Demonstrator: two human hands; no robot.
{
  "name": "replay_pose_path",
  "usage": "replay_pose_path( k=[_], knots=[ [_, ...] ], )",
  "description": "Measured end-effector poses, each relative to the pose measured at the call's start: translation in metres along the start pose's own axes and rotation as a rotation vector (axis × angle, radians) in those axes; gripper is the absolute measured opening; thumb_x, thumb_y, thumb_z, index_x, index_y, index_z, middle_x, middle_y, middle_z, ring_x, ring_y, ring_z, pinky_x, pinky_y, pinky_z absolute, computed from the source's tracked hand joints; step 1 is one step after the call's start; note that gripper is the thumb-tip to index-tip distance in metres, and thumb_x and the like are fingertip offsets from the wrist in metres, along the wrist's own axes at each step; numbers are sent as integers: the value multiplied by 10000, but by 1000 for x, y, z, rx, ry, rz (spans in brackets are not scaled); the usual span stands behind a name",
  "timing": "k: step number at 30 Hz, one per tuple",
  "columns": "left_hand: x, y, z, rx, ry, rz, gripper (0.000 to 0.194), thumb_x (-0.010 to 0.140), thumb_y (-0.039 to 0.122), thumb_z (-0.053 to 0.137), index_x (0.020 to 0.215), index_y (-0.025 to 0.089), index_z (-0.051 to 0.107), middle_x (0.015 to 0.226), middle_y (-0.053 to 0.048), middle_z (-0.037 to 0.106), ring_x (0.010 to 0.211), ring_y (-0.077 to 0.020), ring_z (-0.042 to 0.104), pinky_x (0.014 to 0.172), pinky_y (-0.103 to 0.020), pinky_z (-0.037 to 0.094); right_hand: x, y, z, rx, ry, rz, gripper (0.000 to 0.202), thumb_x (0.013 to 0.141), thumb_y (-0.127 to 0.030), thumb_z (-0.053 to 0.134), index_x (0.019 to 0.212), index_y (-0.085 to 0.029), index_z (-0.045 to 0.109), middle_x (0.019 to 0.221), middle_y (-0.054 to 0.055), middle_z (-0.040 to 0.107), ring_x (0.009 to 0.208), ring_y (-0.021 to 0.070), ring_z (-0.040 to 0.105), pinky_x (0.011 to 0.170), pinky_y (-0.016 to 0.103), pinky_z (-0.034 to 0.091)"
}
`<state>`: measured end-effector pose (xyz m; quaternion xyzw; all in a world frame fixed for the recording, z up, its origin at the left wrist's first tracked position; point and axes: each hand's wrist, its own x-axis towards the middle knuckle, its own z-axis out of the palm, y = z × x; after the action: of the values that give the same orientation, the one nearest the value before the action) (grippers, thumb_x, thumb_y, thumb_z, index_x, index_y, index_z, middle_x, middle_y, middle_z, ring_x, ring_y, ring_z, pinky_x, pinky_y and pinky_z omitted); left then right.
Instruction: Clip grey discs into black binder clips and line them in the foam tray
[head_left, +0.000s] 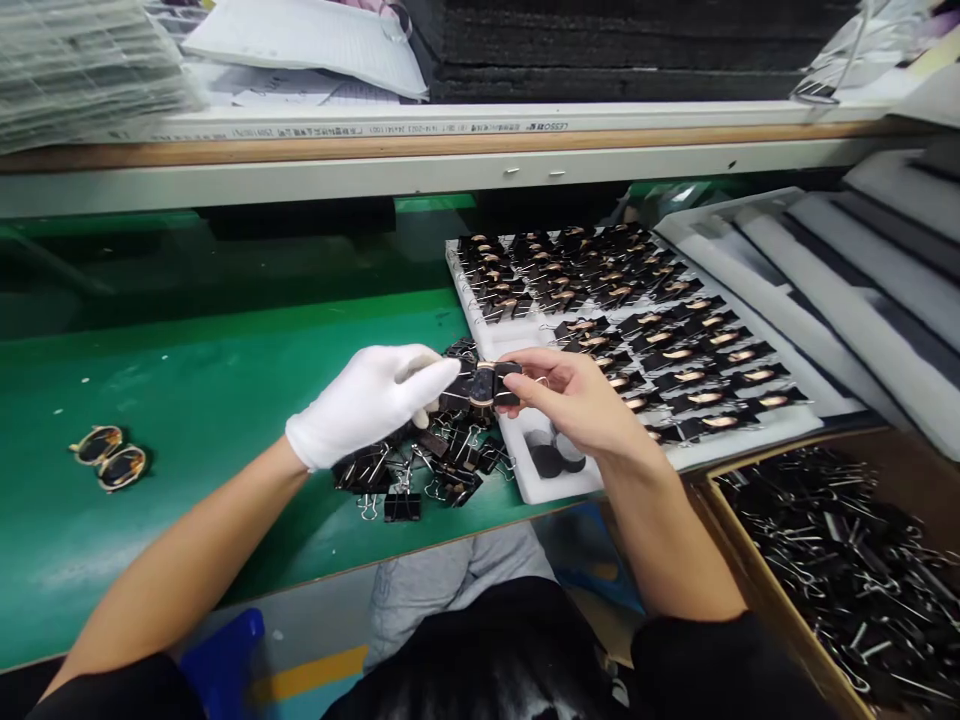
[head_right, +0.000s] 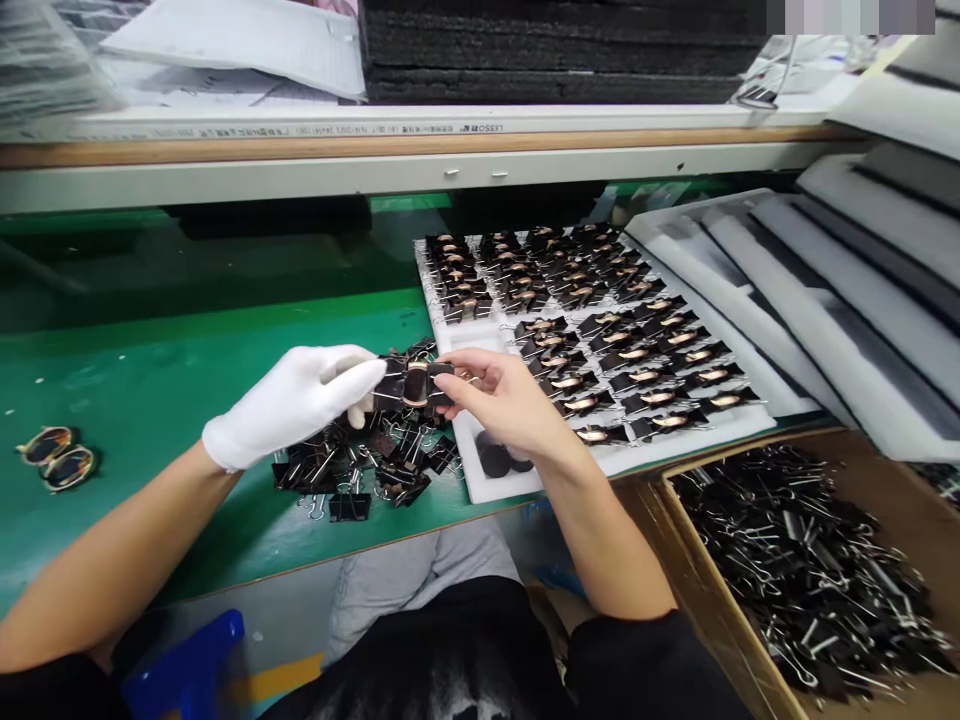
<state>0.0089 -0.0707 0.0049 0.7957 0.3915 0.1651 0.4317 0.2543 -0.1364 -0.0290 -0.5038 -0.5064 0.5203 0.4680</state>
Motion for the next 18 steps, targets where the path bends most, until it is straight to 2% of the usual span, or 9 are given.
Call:
replay_pose_path(
  k=[5,8,11,14,16,18],
  knots=[
    [-3,9,12,-20,17,-48,541,1070,568,472,693,199,595,638,38,705,605,-111,624,664,-257,440,-15,18,9,143,131,54,475,758,-540,923,1034,-178,786,822,34,761,592,146,697,580,307,621],
    [-4,12,13,-4,2,-49,528,1072,558,472,707,201,606,673,40,708,620,-113,627,662,-261,439,-19,22,3,90,144,29,465,812,-554,870,1074,-183,772,861,42,764,634,158,704,624,334,618],
    [-6,12,11,80,-41,-9,488,1067,585,476,813,216,671,722,41,705,673,-131,643,681,-274,443,-20,12,-9,-183,-31,-41,355,878,-477,811,1112,-213,776,1020,68,796,833,195,741,775,364,614],
    [-7,7,10,185,-124,40,483,1053,651,462,1042,248,730,816,29,727,739,-164,662,683,-294,458,-13,-9,-22,-478,-246,-96,263,892,-413,781,1085,-234,784,1094,62,807,975,226,741,905,394,590],
    [-8,4,8,265,-136,83,523,1054,664,445,1286,264,689,998,0,769,853,-196,701,747,-314,501,-2,-23,-34,-634,-312,-136,229,920,-400,733,1060,-225,785,1048,55,813,973,231,742,940,403,580],
    [-8,0,5,359,-61,114,598,1057,653,440,1488,260,573,1272,-54,747,1047,-240,724,894,-359,539,15,-33,-48,-770,-308,-196,252,935,-400,698,1086,-216,782,1076,63,816,1009,247,749,985,426,573]
  ],
)
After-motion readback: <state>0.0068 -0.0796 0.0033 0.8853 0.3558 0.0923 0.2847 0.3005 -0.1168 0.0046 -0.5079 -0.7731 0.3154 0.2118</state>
